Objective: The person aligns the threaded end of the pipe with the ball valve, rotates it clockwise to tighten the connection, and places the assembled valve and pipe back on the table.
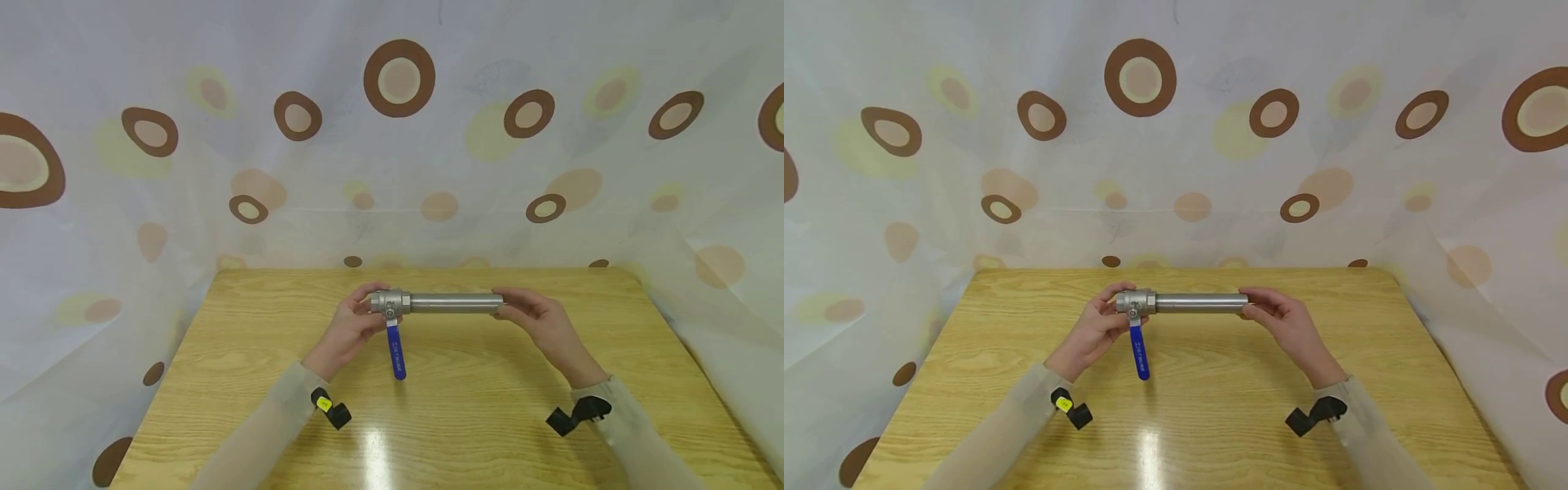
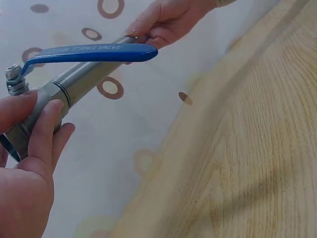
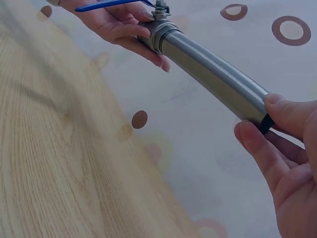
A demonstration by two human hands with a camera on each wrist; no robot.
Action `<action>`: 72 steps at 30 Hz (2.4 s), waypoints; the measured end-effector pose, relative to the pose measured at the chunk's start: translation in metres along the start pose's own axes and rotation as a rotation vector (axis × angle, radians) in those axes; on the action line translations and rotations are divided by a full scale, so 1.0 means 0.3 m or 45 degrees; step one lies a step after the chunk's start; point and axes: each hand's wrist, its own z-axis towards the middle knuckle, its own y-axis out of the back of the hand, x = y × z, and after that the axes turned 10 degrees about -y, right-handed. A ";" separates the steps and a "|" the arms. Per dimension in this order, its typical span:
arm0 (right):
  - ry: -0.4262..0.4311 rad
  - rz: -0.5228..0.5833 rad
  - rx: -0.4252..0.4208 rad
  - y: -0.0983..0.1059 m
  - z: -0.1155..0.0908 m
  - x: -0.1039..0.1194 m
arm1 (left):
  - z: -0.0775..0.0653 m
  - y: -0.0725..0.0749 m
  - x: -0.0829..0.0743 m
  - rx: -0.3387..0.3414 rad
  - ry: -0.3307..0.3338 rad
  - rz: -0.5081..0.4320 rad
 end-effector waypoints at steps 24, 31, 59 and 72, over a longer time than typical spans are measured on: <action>-0.052 -0.069 -0.014 -0.005 0.006 0.004 | 0.001 -0.005 -0.014 0.012 0.026 -0.020; -0.027 -0.059 0.003 -0.004 0.009 0.006 | 0.006 0.000 -0.009 0.005 0.014 -0.039; -0.084 -0.057 0.036 0.009 0.005 0.007 | 0.004 -0.006 -0.003 0.011 0.018 -0.113; -0.090 -0.040 0.011 -0.001 0.006 0.008 | 0.009 -0.009 0.001 -0.009 0.021 -0.141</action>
